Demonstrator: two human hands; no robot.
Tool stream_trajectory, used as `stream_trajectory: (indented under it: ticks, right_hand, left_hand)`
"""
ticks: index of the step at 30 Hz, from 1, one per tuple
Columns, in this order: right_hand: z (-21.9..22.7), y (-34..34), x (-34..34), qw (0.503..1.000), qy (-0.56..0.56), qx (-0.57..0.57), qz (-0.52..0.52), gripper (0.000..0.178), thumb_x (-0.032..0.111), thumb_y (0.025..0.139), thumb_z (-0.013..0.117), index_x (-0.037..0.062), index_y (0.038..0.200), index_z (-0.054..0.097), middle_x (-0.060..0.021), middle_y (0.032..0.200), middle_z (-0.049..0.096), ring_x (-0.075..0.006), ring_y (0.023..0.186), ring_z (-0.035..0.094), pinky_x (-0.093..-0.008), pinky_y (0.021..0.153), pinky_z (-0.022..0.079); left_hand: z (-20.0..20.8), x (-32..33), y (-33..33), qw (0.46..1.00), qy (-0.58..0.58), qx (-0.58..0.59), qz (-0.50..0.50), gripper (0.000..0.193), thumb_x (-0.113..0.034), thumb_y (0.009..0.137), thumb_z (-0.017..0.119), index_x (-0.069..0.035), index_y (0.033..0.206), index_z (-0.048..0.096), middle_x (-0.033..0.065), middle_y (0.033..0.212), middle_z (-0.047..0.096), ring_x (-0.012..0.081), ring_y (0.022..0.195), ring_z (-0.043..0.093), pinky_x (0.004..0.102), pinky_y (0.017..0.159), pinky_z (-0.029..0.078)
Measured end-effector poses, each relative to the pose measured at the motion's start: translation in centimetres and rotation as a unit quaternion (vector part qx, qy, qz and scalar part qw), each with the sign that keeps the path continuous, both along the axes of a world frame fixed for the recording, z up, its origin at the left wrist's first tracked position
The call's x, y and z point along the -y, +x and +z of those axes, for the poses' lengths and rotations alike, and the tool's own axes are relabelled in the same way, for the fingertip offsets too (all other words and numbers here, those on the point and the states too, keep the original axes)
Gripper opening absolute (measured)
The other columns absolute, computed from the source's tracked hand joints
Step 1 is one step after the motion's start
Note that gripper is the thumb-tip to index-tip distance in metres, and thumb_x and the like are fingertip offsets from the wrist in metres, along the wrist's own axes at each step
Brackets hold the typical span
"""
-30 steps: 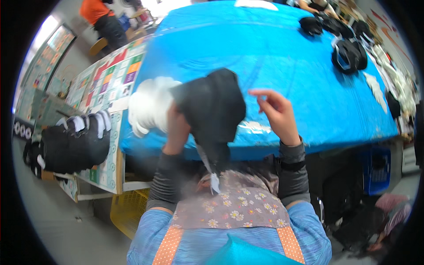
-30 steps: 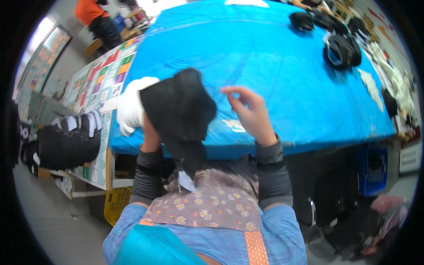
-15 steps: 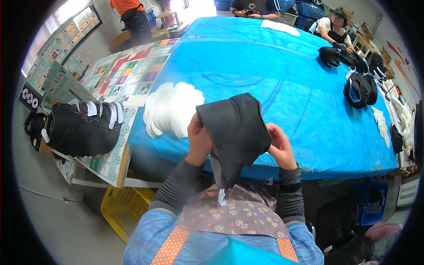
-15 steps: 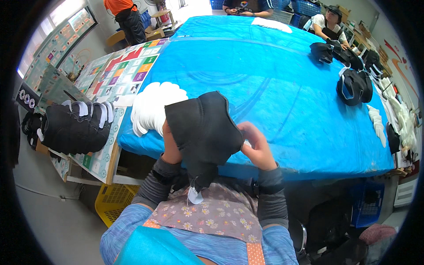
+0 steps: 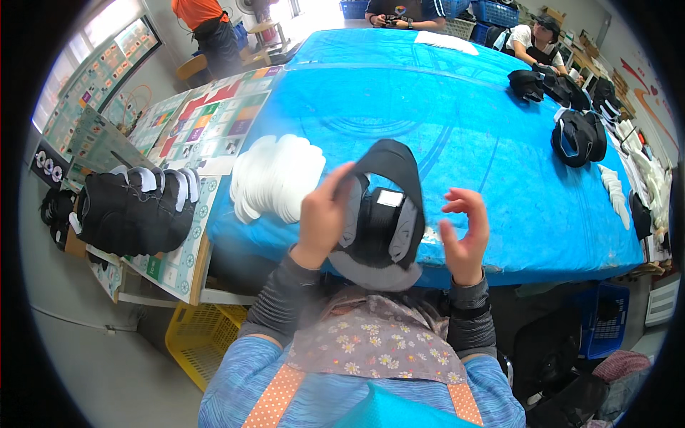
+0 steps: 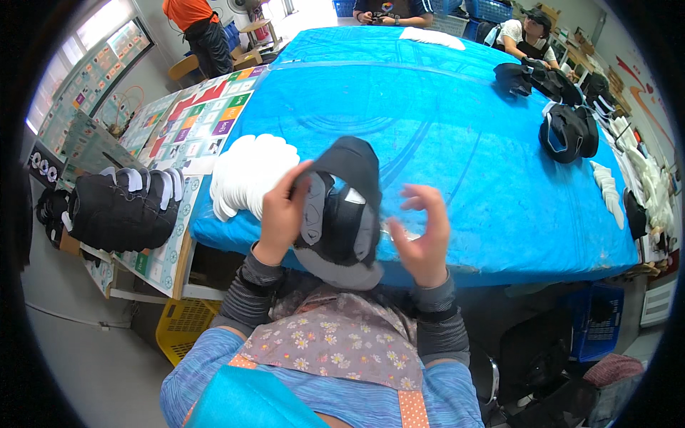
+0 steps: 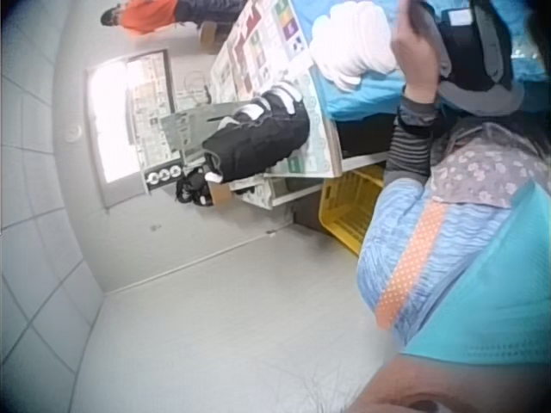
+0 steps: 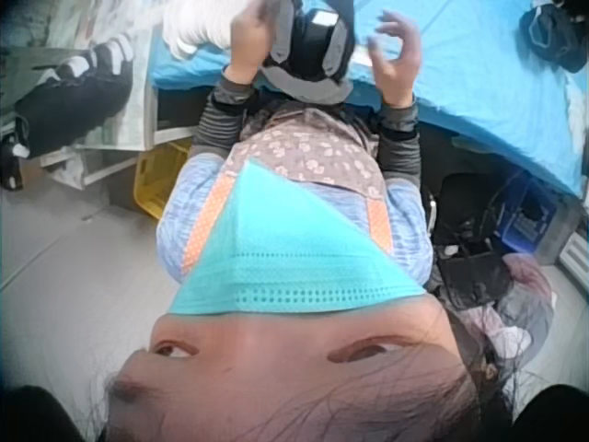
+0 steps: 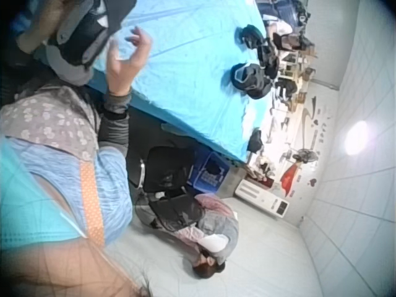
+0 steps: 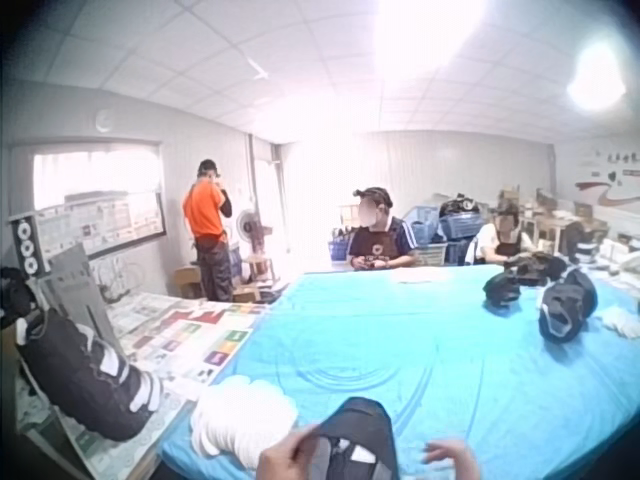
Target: The person places a light-colored lining inside a black shoe upper, then uses their hands to press and smooth the lining against the interior of the shoe.
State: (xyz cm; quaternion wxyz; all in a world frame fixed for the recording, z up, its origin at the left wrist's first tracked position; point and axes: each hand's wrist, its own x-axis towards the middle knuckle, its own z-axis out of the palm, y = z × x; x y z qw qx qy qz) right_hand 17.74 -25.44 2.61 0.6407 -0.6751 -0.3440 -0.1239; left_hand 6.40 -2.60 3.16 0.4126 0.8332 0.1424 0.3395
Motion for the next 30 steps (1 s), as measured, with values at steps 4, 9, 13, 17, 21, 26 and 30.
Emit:
stream_trajectory:
  ticks: [4, 9, 13, 17, 21, 26, 30]
  right_hand:
    - [3.7, -2.0, -2.4, 0.967, -0.161, 0.190, -0.047, 0.056, 0.019, 0.078, 0.084, 0.0014, 0.127, 0.062, -0.0178, 0.119, 0.067, -0.0345, 0.101, 0.065, -0.0420, 0.084, 0.054]
    - [0.8, 0.1, -2.4, 0.944, -0.228, 0.209, -0.116, 0.032, 0.008, 0.088, 0.072, 0.0042, 0.120, 0.068, -0.0152, 0.103, 0.073, -0.0336, 0.090, 0.069, -0.0403, 0.075, 0.056]
    - [0.1, 0.2, -2.9, 0.945, -0.218, 0.213, -0.122, 0.028, 0.007, 0.090, 0.070, 0.0064, 0.118, 0.071, -0.0145, 0.096, 0.074, -0.0328, 0.082, 0.070, -0.0396, 0.069, 0.056]
    - [0.0, 0.5, -3.4, 0.938, -0.246, 0.221, -0.105, 0.027, 0.009, 0.089, 0.072, 0.0069, 0.116, 0.072, -0.0128, 0.098, 0.075, -0.0309, 0.083, 0.071, -0.0382, 0.070, 0.056]
    - [0.5, 0.5, -4.0, 0.952, -0.196, 0.220, -0.082, 0.027, 0.010, 0.088, 0.073, 0.0070, 0.115, 0.072, -0.0123, 0.099, 0.075, -0.0293, 0.086, 0.072, -0.0370, 0.070, 0.057]
    - [0.1, 0.8, -4.7, 0.941, -0.200, 0.264, -0.076, 0.026, 0.006, 0.084, 0.072, 0.0055, 0.111, 0.072, -0.0114, 0.095, 0.074, -0.0291, 0.081, 0.071, -0.0381, 0.066, 0.056]
    - [1.2, 0.2, -5.8, 0.951, -0.157, 0.262, -0.051, 0.027, 0.006, 0.083, 0.073, 0.0053, 0.110, 0.072, -0.0116, 0.098, 0.075, -0.0293, 0.085, 0.072, -0.0376, 0.069, 0.057]
  left_hand:
    - [0.7, 2.5, 0.2, 0.987, 0.157, 0.019, -0.005, 0.034, -0.010, 0.094, 0.066, -0.006, 0.128, 0.066, 0.0234, 0.101, 0.071, 0.0408, 0.085, 0.069, 0.0430, 0.069, 0.054]
    - [1.2, 3.2, 0.1, 0.982, 0.190, 0.003, -0.008, 0.034, -0.006, 0.093, 0.066, -0.005, 0.127, 0.067, 0.0228, 0.096, 0.072, 0.0390, 0.079, 0.070, 0.0406, 0.066, 0.054]
    - [1.4, 3.2, 0.7, 0.963, 0.256, 0.076, -0.037, 0.035, -0.003, 0.089, 0.068, -0.004, 0.123, 0.068, 0.0208, 0.104, 0.073, 0.0366, 0.086, 0.072, 0.0394, 0.071, 0.057]
    - [0.9, 2.6, 0.9, 0.963, 0.262, 0.048, -0.048, 0.033, -0.002, 0.088, 0.069, -0.003, 0.121, 0.069, 0.0200, 0.103, 0.073, 0.0354, 0.086, 0.072, 0.0392, 0.071, 0.057]
    - [0.4, 2.3, 1.1, 0.960, 0.271, 0.050, -0.049, 0.031, -0.002, 0.087, 0.071, -0.002, 0.119, 0.070, 0.0187, 0.099, 0.074, 0.0346, 0.083, 0.072, 0.0390, 0.069, 0.057]
    - [0.6, 2.0, 1.4, 0.951, 0.275, 0.130, -0.060, 0.032, -0.001, 0.086, 0.073, -0.003, 0.118, 0.071, 0.0174, 0.098, 0.074, 0.0332, 0.083, 0.073, 0.0385, 0.069, 0.057]
    - [0.0, 1.5, 1.0, 0.950, 0.286, 0.117, -0.043, 0.026, -0.002, 0.084, 0.073, -0.002, 0.111, 0.072, 0.0159, 0.101, 0.074, 0.0306, 0.086, 0.073, 0.0371, 0.070, 0.058]
